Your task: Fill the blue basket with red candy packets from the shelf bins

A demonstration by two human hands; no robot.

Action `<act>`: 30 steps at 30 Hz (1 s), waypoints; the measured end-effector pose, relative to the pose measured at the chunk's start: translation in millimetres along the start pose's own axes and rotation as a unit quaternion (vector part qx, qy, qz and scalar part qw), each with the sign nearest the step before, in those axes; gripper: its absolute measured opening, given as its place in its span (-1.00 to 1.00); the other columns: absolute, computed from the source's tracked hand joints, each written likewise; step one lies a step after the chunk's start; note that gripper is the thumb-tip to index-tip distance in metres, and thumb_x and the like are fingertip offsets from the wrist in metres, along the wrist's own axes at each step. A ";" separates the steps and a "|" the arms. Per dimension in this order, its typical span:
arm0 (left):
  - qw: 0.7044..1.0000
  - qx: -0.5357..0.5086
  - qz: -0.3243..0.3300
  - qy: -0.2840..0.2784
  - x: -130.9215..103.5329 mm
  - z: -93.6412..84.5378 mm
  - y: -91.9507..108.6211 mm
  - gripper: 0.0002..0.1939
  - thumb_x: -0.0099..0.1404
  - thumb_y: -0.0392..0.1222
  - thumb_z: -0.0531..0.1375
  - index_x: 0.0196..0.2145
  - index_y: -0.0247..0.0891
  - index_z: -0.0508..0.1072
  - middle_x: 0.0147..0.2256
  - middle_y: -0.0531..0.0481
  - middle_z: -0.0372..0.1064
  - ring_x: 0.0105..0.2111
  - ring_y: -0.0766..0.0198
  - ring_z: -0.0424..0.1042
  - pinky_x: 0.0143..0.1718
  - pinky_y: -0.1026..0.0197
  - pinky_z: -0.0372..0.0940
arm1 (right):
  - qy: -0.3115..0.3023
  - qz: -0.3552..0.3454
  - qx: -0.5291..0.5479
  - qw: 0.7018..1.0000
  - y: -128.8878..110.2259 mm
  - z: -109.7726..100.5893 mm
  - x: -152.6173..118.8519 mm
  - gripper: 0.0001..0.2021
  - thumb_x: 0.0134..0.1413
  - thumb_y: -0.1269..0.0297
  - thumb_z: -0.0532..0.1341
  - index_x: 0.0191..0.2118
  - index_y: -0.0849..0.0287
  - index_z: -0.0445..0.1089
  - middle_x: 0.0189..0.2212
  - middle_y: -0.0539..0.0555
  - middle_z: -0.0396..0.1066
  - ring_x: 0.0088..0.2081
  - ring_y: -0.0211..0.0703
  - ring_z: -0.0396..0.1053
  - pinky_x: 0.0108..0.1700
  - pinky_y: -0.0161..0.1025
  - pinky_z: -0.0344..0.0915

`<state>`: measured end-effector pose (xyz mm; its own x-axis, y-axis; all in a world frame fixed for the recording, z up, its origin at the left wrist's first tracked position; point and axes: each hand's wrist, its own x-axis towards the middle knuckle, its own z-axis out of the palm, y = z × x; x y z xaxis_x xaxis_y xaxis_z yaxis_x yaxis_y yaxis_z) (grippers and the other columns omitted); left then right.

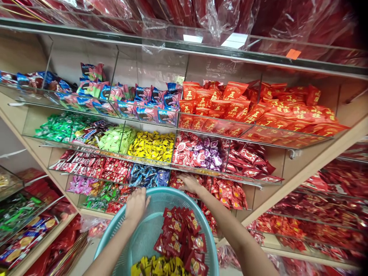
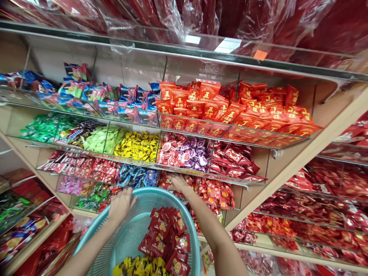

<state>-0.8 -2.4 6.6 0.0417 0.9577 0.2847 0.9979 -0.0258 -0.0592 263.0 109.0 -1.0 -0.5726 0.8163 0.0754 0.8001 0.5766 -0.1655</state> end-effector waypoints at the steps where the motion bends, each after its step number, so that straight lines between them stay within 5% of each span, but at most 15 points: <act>1: 1.000 -0.003 -0.002 -0.003 0.1 -0.3 0.2 -0.70 0.26 -0.07 -0.13 -0.26 -0.30 0.26 -0.33 -0.14 0.28 -0.29 0.10 0.30 -0.28 0.11 0.13 | 0.009 -0.005 -0.003 1.000 -2.2 -0.6 -0.4 -0.41 -0.16 0.15 0.26 0.06 0.11 0.16 0.03 0.17 0.20 0.07 0.04 0.08 0.08 -0.05 -0.06; 12: 1.000 -0.005 -0.005 -0.010 0.5 0.8 0.4 -0.70 0.25 -0.07 -0.13 -0.25 -0.30 0.26 -0.32 -0.15 0.28 -0.28 0.10 0.29 -0.27 0.10 0.12 | 0.045 0.041 0.079 0.995 4.3 -8.9 -8.0 -0.67 0.14 0.22 -0.04 0.01 0.12 0.20 -0.06 0.13 0.30 -0.04 -0.09 0.25 -0.08 -0.24 0.15; 22: 1.000 -0.012 -0.014 -0.015 0.2 -1.7 1.7 -0.69 0.25 -0.06 -0.12 -0.25 -0.30 0.27 -0.31 -0.16 0.28 -0.27 0.10 0.29 -0.26 0.10 0.13 | 0.030 0.028 0.111 0.993 -5.5 1.1 -11.8 -0.63 -0.09 0.30 0.16 -0.07 0.14 0.23 -0.13 0.10 0.28 -0.13 -0.13 0.25 -0.12 -0.25 0.16; 30: 0.999 -0.028 -0.017 -0.025 0.1 -4.3 1.5 -0.67 0.25 -0.05 -0.12 -0.23 -0.30 0.28 -0.29 -0.18 0.28 -0.25 0.10 0.29 -0.23 0.09 0.12 | -0.046 0.033 0.193 0.980 3.8 12.2 -0.1 -0.54 -0.24 0.23 0.27 -0.11 0.21 0.28 -0.27 0.06 0.33 -0.28 -0.19 0.29 -0.26 -0.30 0.22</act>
<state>0.9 -3.5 10.6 0.0063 0.9715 0.2370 1.0000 -0.0076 0.0046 263.9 110.7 -13.6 -0.5497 0.8347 -0.0332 0.7187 0.4523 -0.5281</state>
